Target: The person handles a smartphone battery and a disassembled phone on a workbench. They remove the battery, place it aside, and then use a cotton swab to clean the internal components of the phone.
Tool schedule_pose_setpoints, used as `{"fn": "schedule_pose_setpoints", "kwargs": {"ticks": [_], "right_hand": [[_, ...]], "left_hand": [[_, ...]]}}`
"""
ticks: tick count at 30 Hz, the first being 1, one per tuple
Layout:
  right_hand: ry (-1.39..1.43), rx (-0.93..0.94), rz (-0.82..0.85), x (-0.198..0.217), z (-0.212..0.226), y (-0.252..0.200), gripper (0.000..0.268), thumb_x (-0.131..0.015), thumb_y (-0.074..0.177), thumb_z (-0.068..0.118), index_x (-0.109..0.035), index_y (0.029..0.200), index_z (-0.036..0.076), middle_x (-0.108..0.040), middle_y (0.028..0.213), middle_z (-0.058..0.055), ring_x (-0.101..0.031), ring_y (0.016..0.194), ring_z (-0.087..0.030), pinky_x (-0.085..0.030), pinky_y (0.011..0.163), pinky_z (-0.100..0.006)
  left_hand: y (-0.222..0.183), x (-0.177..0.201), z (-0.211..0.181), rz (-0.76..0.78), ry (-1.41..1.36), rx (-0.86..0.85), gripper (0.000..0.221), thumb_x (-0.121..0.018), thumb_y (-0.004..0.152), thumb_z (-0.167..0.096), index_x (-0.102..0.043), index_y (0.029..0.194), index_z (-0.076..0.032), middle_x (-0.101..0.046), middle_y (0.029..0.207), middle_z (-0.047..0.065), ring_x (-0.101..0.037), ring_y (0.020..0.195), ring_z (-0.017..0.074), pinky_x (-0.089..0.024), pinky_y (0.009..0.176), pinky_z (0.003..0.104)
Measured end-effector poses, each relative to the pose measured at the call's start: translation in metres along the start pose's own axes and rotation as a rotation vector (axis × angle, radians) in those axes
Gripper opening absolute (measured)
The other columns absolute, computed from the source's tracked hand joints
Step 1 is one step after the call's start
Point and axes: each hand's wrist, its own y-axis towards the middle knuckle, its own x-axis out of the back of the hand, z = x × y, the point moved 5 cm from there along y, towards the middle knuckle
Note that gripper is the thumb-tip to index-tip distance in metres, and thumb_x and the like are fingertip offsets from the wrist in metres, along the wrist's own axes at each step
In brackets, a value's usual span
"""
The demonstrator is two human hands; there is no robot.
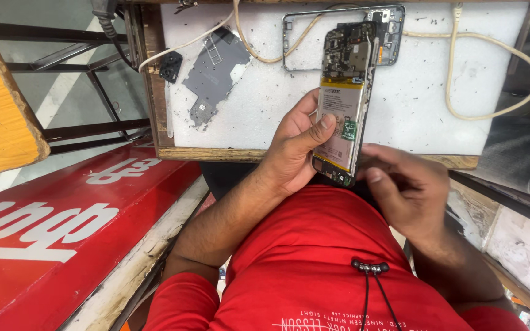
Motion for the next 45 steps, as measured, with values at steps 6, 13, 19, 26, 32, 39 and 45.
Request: {"fn": "schedule_pose_setpoints", "kwargs": {"ticks": [6,13,19,26,32,39,45], "right_hand": [[0.002,-0.068,-0.059,-0.005,0.007,0.002,0.026,-0.067,0.101,0.002,-0.07,0.127,0.002,-0.071,0.075,-0.005,-0.061,0.058,-0.003,-0.047,0.047,-0.018],[-0.041,-0.106,-0.139,0.001,0.014,0.011,0.015,-0.066,0.107,0.003,-0.072,0.12,-0.003,-0.072,0.081,-0.009,-0.065,0.061,-0.008,-0.05,0.05,-0.019],[0.138,-0.111,-0.236,0.024,0.011,0.027,0.022,-0.058,0.116,0.01,-0.07,0.123,-0.006,-0.069,0.077,-0.01,-0.065,0.062,-0.009,-0.05,0.052,-0.02],[0.243,-0.036,-0.252,0.035,0.014,0.031,0.028,-0.057,0.117,0.017,-0.068,0.123,-0.008,-0.071,0.082,-0.014,-0.067,0.064,-0.011,-0.052,0.054,-0.02],[0.008,0.083,-0.225,0.035,0.023,0.025,0.033,-0.067,0.108,0.021,-0.066,0.123,-0.007,-0.072,0.102,-0.019,-0.072,0.092,-0.017,-0.06,0.081,-0.027],[0.007,0.148,-0.183,0.033,0.019,0.024,0.021,-0.075,0.103,0.018,-0.073,0.115,0.001,-0.078,0.092,-0.01,-0.073,0.071,-0.007,-0.054,0.053,-0.015],[-0.104,0.182,-0.132,0.022,0.024,0.02,0.021,-0.077,0.101,0.017,-0.073,0.116,0.002,-0.077,0.097,-0.012,-0.073,0.073,-0.009,-0.051,0.054,-0.016]], "left_hand": [[0.001,-0.002,-0.003,-0.023,0.144,-0.111,0.051,-0.069,0.108,-0.018,-0.041,0.148,0.0,-0.066,0.127,0.013,-0.065,0.121,0.0178,-0.056,0.107,0.035],[-0.008,-0.009,-0.003,-0.045,0.463,-0.159,0.054,-0.066,0.107,-0.02,-0.039,0.148,0.002,-0.068,0.126,0.016,-0.068,0.117,0.0182,-0.059,0.104,0.035],[-0.015,-0.019,0.004,0.065,0.612,-0.135,0.052,-0.064,0.109,-0.017,-0.041,0.15,0.005,-0.068,0.129,0.016,-0.069,0.119,0.0172,-0.058,0.106,0.033],[-0.028,-0.029,-0.009,0.089,0.916,-0.166,0.048,-0.066,0.107,-0.016,-0.047,0.147,0.003,-0.072,0.121,0.014,-0.071,0.113,0.0157,-0.06,0.101,0.031],[-0.033,-0.03,-0.02,0.049,1.21,-0.29,0.043,-0.07,0.104,-0.019,-0.055,0.141,-0.003,-0.076,0.113,0.013,-0.078,0.101,0.0165,-0.064,0.09,0.03],[-0.032,-0.056,-0.038,0.148,1.409,-0.45,0.044,-0.077,0.1,-0.025,-0.059,0.136,-0.007,-0.071,0.114,0.011,-0.074,0.102,0.0205,-0.062,0.09,0.032],[-0.031,-0.086,-0.054,0.206,1.408,-0.627,0.031,-0.08,0.1,-0.021,-0.065,0.126,-0.012,-0.073,0.106,0.005,-0.074,0.093,0.0165,-0.06,0.083,0.028]]}}
